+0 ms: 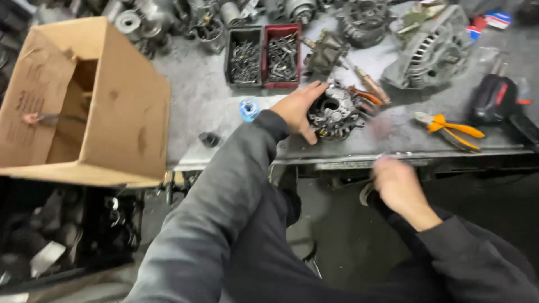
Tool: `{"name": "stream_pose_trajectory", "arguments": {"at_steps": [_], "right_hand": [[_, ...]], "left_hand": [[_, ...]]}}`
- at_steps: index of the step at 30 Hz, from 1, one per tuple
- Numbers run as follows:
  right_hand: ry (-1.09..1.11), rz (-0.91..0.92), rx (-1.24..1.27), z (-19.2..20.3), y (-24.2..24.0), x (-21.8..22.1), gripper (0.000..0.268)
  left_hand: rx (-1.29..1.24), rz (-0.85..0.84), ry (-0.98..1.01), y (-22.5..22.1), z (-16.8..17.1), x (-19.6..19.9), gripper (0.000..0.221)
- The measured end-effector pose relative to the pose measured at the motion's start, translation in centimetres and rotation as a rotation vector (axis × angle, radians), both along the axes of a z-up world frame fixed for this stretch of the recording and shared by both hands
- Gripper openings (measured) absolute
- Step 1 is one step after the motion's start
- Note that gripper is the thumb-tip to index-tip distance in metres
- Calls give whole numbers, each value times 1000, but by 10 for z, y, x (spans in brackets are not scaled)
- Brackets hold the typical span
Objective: Disassembling and assembling various alternator components using hand tools on a workbench.
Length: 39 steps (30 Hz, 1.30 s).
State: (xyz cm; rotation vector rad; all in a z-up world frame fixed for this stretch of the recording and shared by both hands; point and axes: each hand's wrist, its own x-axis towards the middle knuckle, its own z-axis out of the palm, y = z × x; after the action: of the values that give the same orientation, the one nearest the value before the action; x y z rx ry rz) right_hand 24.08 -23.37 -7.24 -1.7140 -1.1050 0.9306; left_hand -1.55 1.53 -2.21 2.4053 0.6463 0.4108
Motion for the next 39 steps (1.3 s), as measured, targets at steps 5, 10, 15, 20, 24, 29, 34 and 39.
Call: {"name": "stream_pose_trajectory", "arguments": {"at_steps": [5, 10, 15, 20, 24, 29, 34, 39], "right_hand": [[-228, -115, -65, 51, 2, -14, 42], [-290, 61, -126, 30, -3, -9, 42], [-72, 24, -10, 44, -7, -20, 41], [-87, 10, -181, 54, -4, -5, 40], [29, -97, -118, 56, 0, 7, 41], [-205, -76, 136, 73, -17, -5, 43], [-523, 29, 230, 44, -25, -19, 29], [-410, -55, -13, 65, -24, -24, 28]], "left_hand": [[-19, -12, 43, 3, 11, 3, 140], [-29, -3, 49, 1, 14, 7, 139], [-46, 29, 81, -6, 17, 0, 138], [83, 1, 71, 0, 20, 8, 140], [161, 241, 193, -36, 36, 24, 129], [-12, 484, 289, -55, 65, 42, 94], [148, 524, -116, -9, 39, 13, 47], [62, 449, -74, 5, 19, 21, 44]]}}
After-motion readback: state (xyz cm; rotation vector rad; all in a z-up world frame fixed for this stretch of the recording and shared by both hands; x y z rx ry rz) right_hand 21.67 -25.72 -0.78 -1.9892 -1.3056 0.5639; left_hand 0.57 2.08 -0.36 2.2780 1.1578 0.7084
